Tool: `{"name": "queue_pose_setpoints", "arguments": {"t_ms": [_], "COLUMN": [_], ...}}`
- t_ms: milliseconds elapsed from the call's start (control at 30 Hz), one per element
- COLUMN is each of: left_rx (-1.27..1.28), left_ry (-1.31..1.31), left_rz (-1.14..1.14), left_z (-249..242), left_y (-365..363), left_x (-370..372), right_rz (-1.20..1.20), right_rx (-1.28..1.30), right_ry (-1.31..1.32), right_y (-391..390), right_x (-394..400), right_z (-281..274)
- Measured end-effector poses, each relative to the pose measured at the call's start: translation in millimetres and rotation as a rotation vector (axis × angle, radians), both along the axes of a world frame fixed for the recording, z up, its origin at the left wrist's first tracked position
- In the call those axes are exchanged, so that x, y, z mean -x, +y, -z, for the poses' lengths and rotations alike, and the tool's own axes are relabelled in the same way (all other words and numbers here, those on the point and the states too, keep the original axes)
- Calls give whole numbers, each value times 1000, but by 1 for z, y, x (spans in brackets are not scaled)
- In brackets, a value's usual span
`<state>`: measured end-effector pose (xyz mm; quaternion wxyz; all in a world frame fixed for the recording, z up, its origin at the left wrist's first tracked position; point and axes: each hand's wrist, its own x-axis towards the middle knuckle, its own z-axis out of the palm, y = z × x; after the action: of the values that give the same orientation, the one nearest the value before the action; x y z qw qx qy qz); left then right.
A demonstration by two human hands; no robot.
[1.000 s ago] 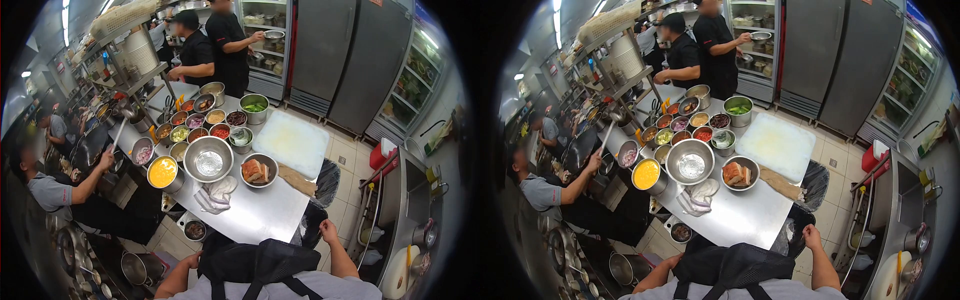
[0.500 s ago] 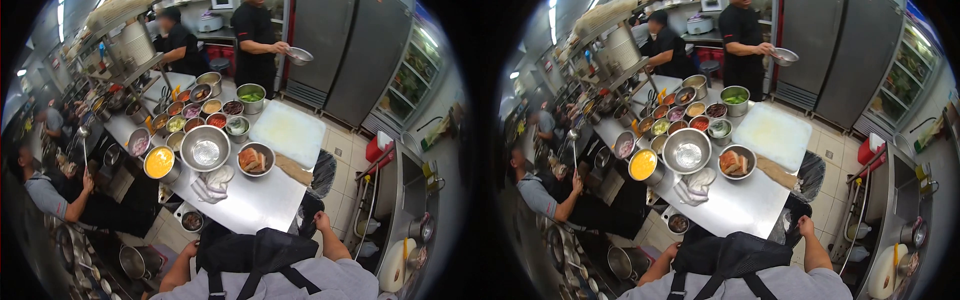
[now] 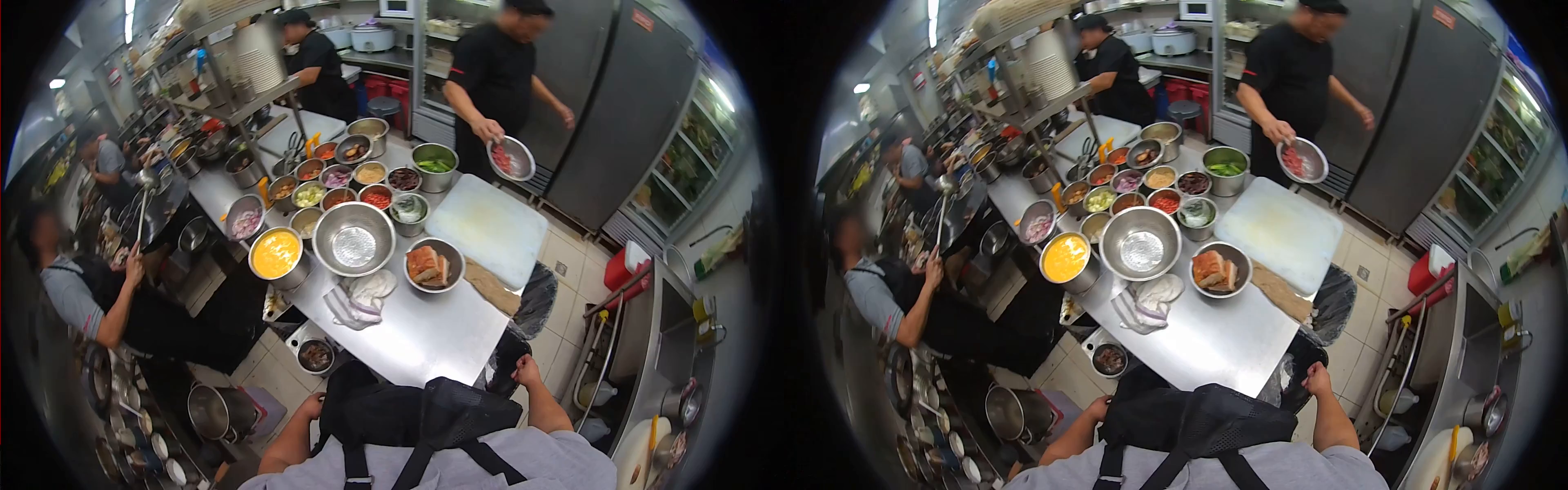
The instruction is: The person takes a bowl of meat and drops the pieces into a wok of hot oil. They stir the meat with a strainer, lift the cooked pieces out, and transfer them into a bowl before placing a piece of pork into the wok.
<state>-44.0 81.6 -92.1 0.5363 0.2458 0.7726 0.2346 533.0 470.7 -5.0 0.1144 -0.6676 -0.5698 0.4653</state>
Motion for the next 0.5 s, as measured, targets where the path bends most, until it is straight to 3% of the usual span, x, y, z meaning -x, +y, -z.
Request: {"name": "queue_pose_setpoints", "arguments": {"t_ms": [67, 200, 267, 367, 500], "left_rx": [-36, -95, -53, 0, 55], "left_ry": [65, 142, 37, -72, 50], "left_rz": [138, 261, 41, 5, 146], "left_z": [18, 5, -8, -33, -68], "left_y": [-7, -4, 0, 8, 22], "left_x": [4, 1, -6, -10, -13], "right_rz": [-21, -76, -148, -251, -231], "right_rx": [20, -103, -64, -224, -165], "right_ry": [-33, -77, -139, -243, -274], "right_y": [-1, -6, -6, -2, -5], "right_x": [6, 7, 9, -6, -14], "right_z": [3, 18, 15, 45, 43]}}
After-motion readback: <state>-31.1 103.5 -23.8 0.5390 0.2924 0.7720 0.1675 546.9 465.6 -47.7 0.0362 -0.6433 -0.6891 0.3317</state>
